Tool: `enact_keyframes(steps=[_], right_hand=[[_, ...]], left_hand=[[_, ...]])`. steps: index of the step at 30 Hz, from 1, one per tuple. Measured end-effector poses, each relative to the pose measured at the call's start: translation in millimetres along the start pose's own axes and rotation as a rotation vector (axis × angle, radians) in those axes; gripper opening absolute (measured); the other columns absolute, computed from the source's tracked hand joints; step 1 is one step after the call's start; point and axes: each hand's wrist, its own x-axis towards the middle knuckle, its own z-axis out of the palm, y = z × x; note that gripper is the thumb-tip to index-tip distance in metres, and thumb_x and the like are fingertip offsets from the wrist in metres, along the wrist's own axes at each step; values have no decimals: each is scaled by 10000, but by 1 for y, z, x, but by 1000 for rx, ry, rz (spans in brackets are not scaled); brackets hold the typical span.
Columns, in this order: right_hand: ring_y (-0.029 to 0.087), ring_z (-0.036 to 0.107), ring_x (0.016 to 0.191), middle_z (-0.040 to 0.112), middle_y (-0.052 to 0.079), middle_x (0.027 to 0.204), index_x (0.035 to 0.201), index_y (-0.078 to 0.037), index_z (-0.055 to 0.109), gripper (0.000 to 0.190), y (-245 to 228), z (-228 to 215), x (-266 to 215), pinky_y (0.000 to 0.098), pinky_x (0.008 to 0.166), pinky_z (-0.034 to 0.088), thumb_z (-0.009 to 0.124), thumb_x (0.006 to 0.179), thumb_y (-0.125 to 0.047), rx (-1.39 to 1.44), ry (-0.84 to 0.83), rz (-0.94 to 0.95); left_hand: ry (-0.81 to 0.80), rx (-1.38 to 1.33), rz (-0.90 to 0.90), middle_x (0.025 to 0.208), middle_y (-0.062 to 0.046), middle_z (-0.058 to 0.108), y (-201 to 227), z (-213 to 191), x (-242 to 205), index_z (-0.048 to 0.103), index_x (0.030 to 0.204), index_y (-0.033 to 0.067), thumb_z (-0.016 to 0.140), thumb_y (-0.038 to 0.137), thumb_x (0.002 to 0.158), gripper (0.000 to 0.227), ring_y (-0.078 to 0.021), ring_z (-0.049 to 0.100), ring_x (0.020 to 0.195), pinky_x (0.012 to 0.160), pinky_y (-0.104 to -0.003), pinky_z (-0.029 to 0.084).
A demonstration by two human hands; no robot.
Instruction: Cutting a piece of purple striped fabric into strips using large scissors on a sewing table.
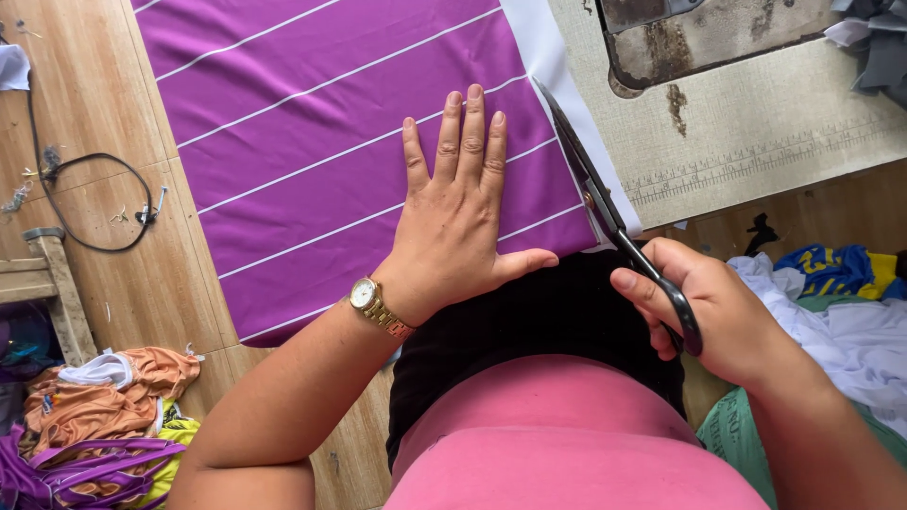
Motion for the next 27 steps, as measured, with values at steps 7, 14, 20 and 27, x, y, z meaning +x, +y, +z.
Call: enact_keyframes(steps=[7,14,20,27], right_hand=[[236,638,482,598,78,718,875,-65,553,408,-14,-2,9,371,506,500,615,1099,-400,-5,-24,-16],[223,614,494,579,78,715,887,-67,547,406,-27,4,16,370,482,530,645,1094,-403,26,15,12],[216,662,529,607,73,726,956,-91,579,352,3,1,5,357,546,519,623,1080,-417,-62,-17,34],[199,697,585,667,116,639,920,-105,575,361,39,6,-20,356,576,483,648,1038,-438,-97,-41,63]], left_hand=[[81,11,57,1839,-186,74,-1,2,-1,168,1792,138,460,1096,876,1358,-416,11,1693,1288,-798,9],[106,-17,58,1843,-157,102,-2,6,-1,191,1788,153,404,1067,879,1307,-411,-2,1687,1281,-805,-10],[96,-14,55,1842,-168,95,-1,5,0,183,1785,126,413,1073,874,1335,-408,-1,1688,1279,-806,-9],[58,3,41,1832,-235,31,-1,6,-2,113,1777,37,472,1106,888,1436,-419,7,1705,1289,-796,-35]])
